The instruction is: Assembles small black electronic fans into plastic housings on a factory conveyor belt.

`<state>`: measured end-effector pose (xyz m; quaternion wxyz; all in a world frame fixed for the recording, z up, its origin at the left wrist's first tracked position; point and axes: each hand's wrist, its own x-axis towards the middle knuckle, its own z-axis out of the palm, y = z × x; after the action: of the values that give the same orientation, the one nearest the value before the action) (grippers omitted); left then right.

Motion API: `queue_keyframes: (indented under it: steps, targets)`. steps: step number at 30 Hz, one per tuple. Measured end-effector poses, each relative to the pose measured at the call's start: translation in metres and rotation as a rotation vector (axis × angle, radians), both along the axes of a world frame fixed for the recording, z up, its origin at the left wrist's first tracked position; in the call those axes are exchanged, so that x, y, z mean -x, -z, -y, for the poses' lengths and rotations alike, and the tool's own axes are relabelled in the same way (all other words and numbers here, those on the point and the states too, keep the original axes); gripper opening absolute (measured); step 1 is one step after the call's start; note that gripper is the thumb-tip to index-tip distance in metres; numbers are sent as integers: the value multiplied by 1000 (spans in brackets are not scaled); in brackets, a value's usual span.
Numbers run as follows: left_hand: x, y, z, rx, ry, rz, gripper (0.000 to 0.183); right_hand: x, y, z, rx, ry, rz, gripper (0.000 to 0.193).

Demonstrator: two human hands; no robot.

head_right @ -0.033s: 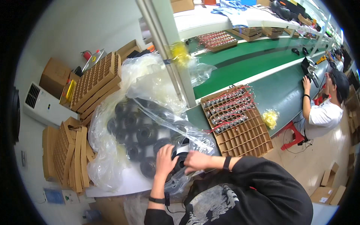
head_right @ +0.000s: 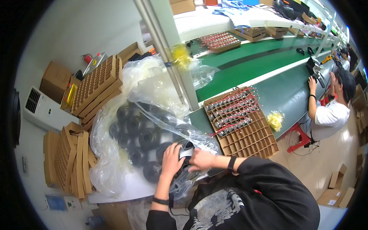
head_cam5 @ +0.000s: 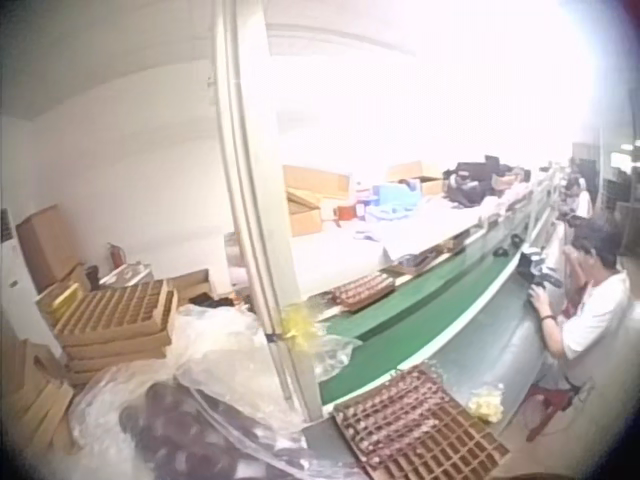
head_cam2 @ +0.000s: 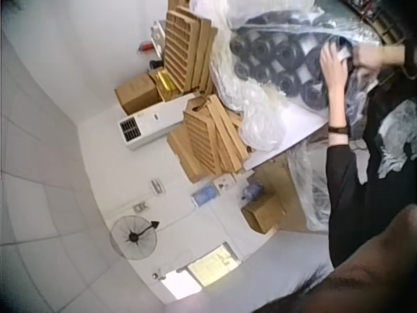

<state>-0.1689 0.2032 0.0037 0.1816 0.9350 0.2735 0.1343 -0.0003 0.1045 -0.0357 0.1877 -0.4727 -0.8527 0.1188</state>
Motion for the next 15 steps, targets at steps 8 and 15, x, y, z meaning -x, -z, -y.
queue_keyframes:
  steps: [8,15]
  targets:
    - [-94,70,-42,-429,300,-239,50,-35,10,-16,-117,207,-12,33]
    - [-105,90,-61,-220,264,-48,34,-31,4,64,-141,356,-72,32]
